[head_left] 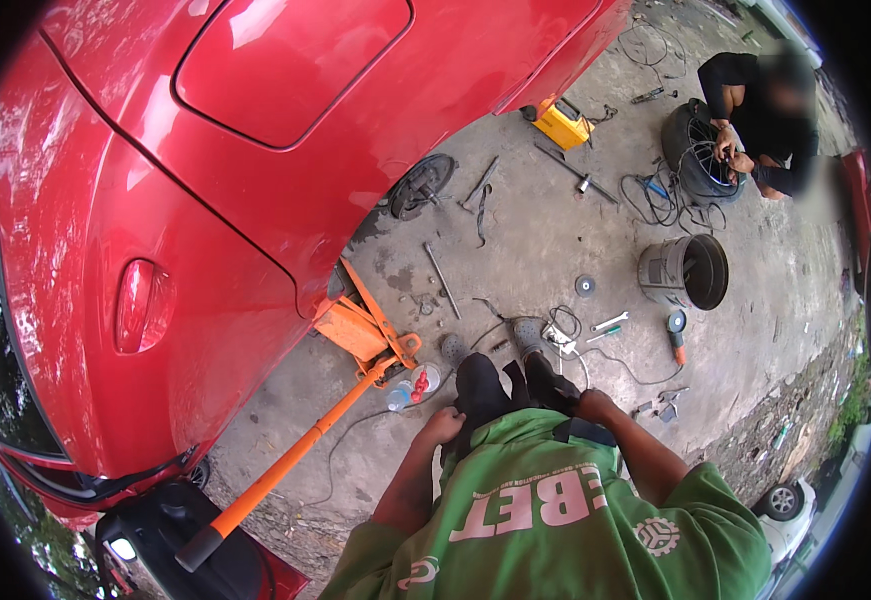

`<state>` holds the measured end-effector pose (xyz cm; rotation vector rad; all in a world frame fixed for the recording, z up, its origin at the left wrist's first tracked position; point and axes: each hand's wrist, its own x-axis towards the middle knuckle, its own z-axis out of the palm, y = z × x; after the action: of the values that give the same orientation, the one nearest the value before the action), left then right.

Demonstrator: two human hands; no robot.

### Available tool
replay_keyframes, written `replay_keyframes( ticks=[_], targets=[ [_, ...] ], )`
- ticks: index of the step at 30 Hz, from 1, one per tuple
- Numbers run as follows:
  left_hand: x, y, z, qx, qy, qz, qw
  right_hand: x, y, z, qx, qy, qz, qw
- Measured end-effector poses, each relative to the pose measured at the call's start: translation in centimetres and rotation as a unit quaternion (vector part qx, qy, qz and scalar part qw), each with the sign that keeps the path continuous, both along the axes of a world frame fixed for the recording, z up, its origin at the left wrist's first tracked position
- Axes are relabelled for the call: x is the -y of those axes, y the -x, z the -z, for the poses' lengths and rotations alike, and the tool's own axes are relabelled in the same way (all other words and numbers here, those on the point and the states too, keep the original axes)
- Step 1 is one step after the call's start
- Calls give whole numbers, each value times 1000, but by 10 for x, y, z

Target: The person uses pliers to remove a cotter pin and a washer from a car's rear brake assembly, then uses a hammer to tap a small metal piece. The person works on a red car raised on a jack stand in an outdoor area with tools and another person nearby.

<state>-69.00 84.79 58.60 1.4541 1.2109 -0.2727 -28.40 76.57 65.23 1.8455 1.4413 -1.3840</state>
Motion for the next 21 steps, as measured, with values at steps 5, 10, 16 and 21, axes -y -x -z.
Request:
replay_keyframes(
  ticks=[5,10,16,21],
  targets=[
    [-92,41,-21,35,247,193,949,-25,34,-86,-9,-34,41,999],
    [-231,11,-15,78,-30,-241,967,-135,39,-72,-224,-103,336,909],
    [-427,-43,86,225,-389,-325,832,-292,83,112,-466,-175,329,803],
    [-491,-66,157,161,-497,-286,803,-362,145,227,-583,-90,419,690]
  ],
)
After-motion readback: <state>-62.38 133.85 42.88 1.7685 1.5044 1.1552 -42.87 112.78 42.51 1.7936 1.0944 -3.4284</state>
